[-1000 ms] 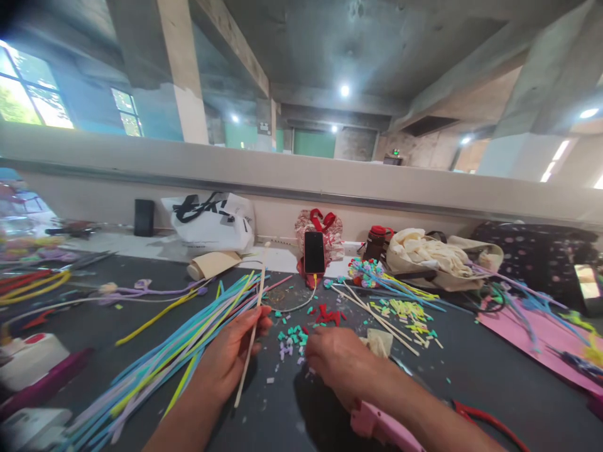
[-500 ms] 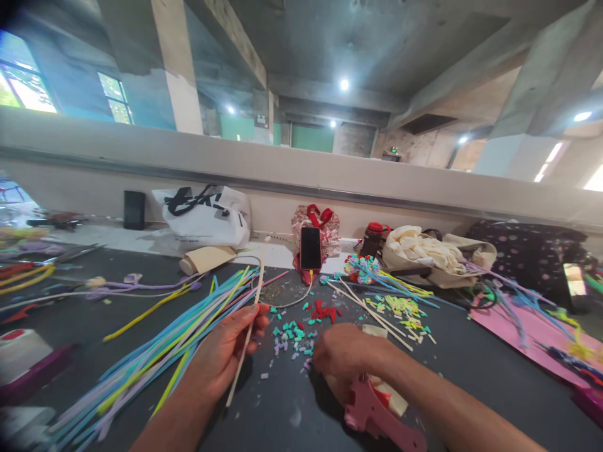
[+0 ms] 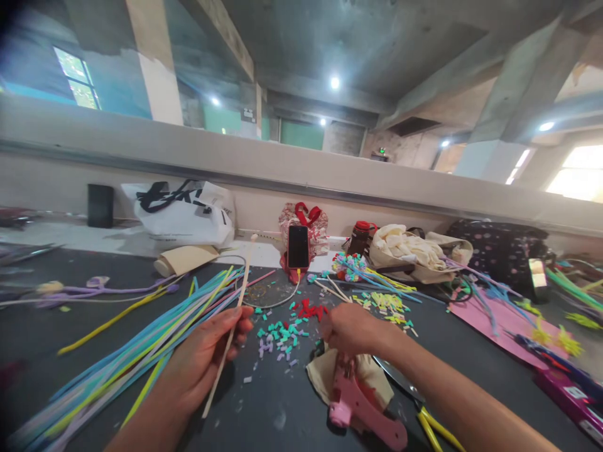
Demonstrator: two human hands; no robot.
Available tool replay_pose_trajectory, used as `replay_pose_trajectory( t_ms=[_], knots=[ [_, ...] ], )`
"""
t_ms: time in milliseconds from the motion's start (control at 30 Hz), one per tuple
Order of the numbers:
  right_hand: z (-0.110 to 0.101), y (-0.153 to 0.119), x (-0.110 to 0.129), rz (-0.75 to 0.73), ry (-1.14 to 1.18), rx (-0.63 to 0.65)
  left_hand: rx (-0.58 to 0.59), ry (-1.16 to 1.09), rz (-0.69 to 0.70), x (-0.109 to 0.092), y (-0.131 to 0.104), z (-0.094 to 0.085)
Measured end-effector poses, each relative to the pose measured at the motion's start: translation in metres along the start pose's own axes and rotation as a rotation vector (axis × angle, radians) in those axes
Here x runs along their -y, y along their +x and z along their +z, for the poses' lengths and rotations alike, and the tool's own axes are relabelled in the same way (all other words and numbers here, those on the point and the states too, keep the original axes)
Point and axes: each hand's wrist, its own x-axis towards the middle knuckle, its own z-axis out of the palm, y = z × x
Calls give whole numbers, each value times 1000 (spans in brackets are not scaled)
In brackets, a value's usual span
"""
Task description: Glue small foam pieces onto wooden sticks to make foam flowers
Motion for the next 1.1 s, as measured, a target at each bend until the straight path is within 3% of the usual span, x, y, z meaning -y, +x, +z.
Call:
replay_pose_trajectory(
  t_ms=[233, 600, 833, 1100],
  knots=[
    [16, 14, 9, 138, -151, 160, -25, 2, -13, 2, 1, 1],
    [16, 21, 8, 151, -127, 258, -19, -2, -1, 0, -1, 1],
    [25, 28, -8, 99, -26, 138, -9, 11, -1, -1, -2, 2],
    [12, 32, -16, 54, 136, -167, -15, 16, -7, 0, -2, 2]
  ],
)
